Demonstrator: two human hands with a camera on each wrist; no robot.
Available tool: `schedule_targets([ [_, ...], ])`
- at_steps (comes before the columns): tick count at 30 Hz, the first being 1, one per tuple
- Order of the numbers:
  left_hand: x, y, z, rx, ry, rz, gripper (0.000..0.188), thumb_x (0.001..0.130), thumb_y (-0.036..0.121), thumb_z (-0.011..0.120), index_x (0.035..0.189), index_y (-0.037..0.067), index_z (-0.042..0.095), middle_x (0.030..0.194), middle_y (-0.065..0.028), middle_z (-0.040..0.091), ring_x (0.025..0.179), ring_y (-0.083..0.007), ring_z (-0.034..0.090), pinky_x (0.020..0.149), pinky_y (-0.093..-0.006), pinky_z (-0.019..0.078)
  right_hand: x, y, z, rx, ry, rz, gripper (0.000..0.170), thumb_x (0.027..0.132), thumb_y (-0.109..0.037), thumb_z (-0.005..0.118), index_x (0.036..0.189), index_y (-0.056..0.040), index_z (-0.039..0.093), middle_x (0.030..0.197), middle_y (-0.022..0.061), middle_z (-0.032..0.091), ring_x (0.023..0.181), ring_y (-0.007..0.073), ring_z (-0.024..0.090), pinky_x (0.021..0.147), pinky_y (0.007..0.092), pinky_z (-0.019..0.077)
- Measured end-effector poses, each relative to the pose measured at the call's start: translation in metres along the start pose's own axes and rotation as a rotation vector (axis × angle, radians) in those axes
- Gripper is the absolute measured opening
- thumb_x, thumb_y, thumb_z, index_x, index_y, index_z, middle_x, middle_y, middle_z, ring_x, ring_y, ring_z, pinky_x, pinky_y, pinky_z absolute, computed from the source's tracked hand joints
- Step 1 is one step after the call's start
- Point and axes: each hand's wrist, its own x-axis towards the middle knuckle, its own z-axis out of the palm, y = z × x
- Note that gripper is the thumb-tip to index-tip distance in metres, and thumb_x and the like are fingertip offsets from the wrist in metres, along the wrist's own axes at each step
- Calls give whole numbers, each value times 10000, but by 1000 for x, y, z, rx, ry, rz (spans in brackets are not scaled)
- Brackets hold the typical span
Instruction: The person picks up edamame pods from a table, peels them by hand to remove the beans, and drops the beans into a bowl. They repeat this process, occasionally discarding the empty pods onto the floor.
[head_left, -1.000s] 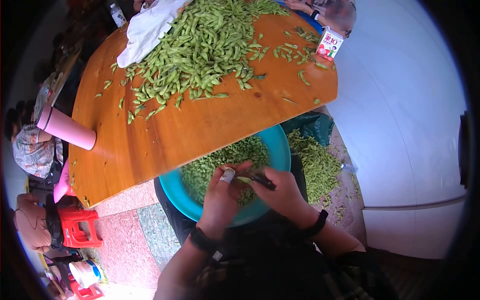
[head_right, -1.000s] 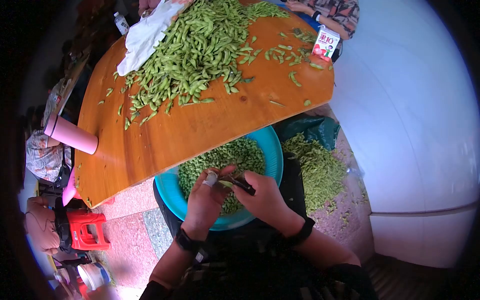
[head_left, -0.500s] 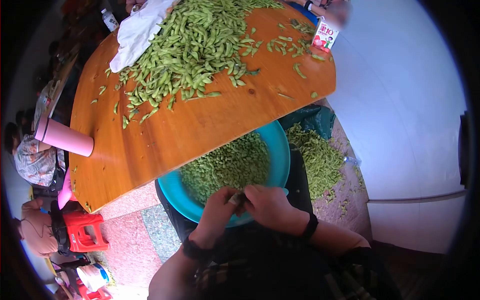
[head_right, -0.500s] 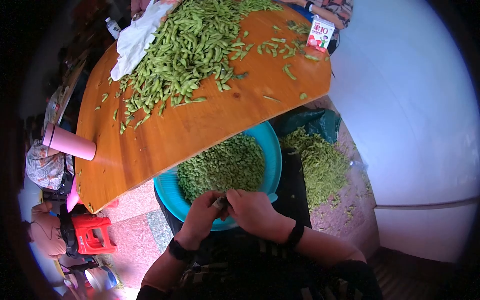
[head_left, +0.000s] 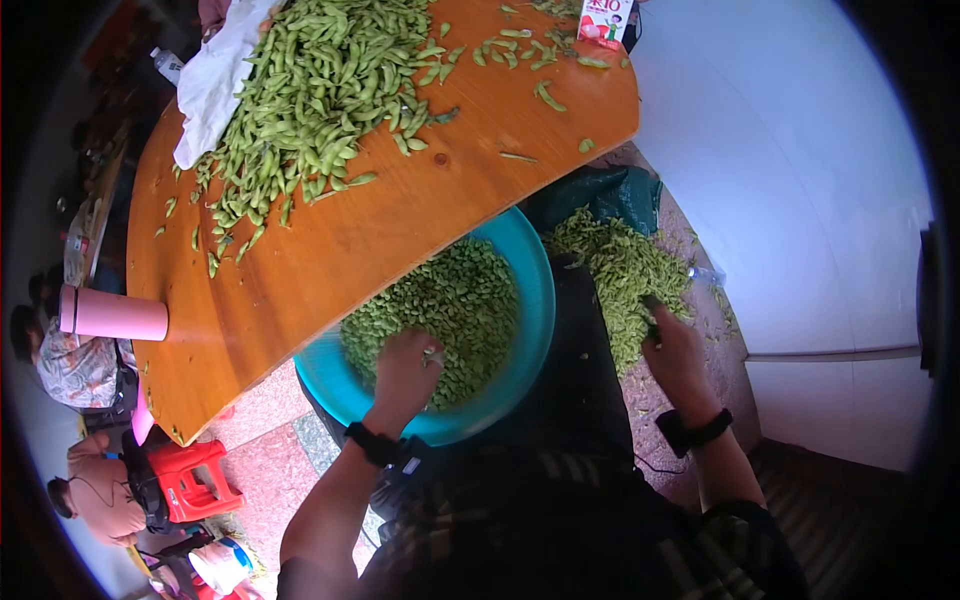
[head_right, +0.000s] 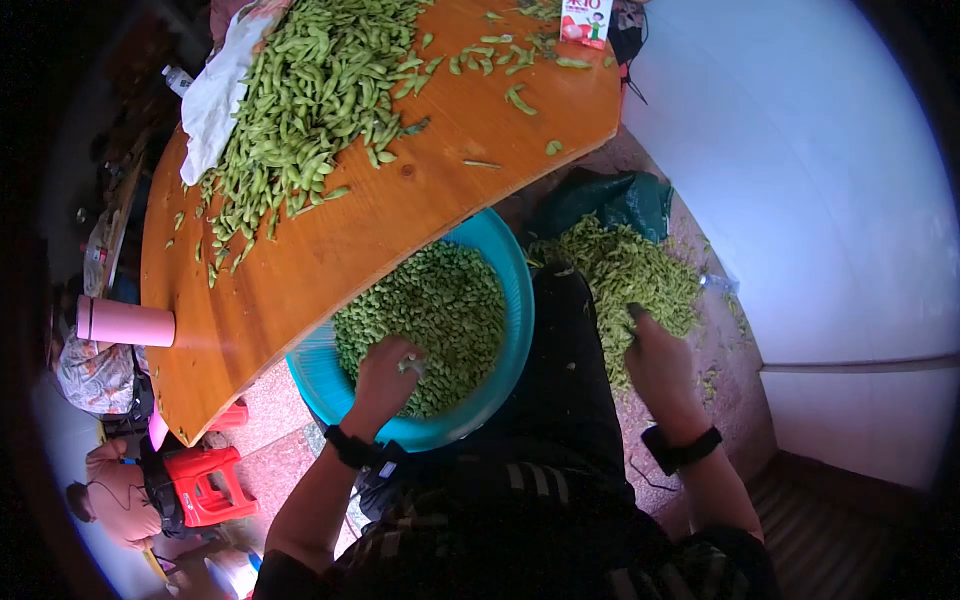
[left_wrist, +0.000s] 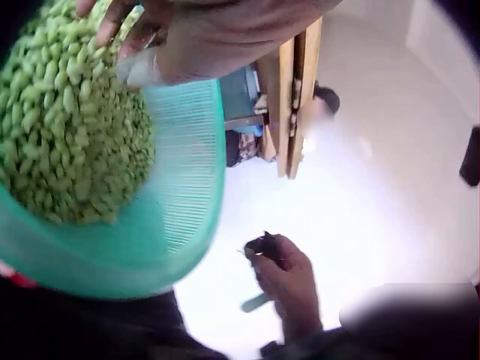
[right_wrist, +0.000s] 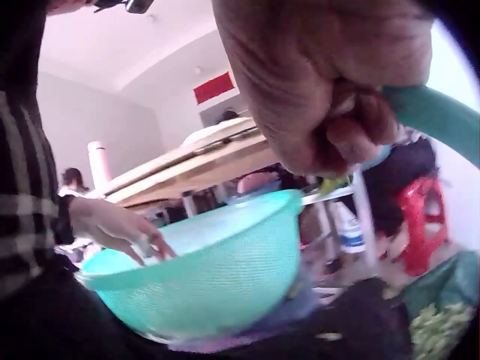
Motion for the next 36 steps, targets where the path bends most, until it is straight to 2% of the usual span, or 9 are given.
schedule_targets([
  [6, 26, 12, 43, 275, -412, -70, 196, 763, 224, 658, 796, 30, 656, 800, -178, 623, 815, -385, 609, 730, -483, 487, -32, 39, 8, 8, -15, 64, 219, 828, -81, 549, 1030, -72, 634, 832, 205, 640, 761, 408, 618, 669, 502, 477],
  [10, 31, 14, 47, 337, -421, 10, 174, 748, 181, 658, 786, 11, 661, 807, -211, 640, 795, -398, 637, 702, -499, 500, -39, 22, 13, 87, -75, 71, 173, 837, -109, 546, 987, -63, 620, 820, 212, 626, 766, 415, 609, 658, 506, 470],
  [17, 30, -28, 17, 38, -450, -184, 236, 835, 254, 609, 865, 25, 657, 798, -185, 644, 771, -372, 635, 678, -457, 490, -21, 5, 22, 137, -111, -25, 112, 829, -136, 569, 879, -40, 545, 771, 207, 599, 745, 434, 585, 639, 518, 452],
  [20, 26, -29, -10, -273, -316, -299, 309, 945, 278, 517, 926, 10, 667, 654, -28, 587, 575, -142, 531, 566, -302, 440, -11, -7, 20, 143, -159, -37, 121, 830, -141, 582, 874, -40, 531, 781, 206, 595, 749, 431, 585, 632, 512, 450],
  [23, 23, -11, -28, -400, -410, -498, 295, 925, 260, 534, 967, -4, 660, 690, -129, 610, 632, -235, 585, 598, -363, 459, 1, -35, 21, 317, -221, -57, 125, 830, -140, 592, 879, -41, 533, 778, 203, 592, 751, 426, 587, 630, 508, 449],
  [25, 20, -8, -14, -390, -420, -473, 269, 912, 244, 542, 925, 0, 653, 692, -144, 604, 649, -281, 584, 612, -403, 455, 9, -58, 23, 336, -192, -135, 125, 832, -141, 594, 880, -40, 538, 775, 200, 595, 747, 424, 588, 631, 506, 450],
  [27, 20, -8, 12, -7, -268, -10, 228, 879, 223, 575, 851, 4, 634, 772, -164, 601, 735, -350, 588, 658, -451, 460, 13, -68, 24, 352, -161, -207, 124, 833, -141, 596, 880, -40, 542, 772, 197, 597, 743, 422, 590, 632, 504, 451],
  [28, 23, -3, 23, -3, -264, 8, 183, 845, 193, 600, 814, 13, 610, 865, -190, 580, 815, -403, 569, 711, -493, 462, 15, -69, 23, 355, -162, -204, 123, 836, -143, 596, 883, -41, 547, 773, 195, 602, 740, 421, 592, 634, 501, 454],
  [36, 51, 3, 79, 213, -373, 147, 139, 835, 145, 615, 890, 18, 632, 901, -194, 578, 864, -393, 593, 755, -479, 475, 0, -38, 14, 308, -149, -60, 134, 842, -152, 602, 871, -36, 543, 749, 202, 594, 728, 428, 587, 622, 504, 450],
])
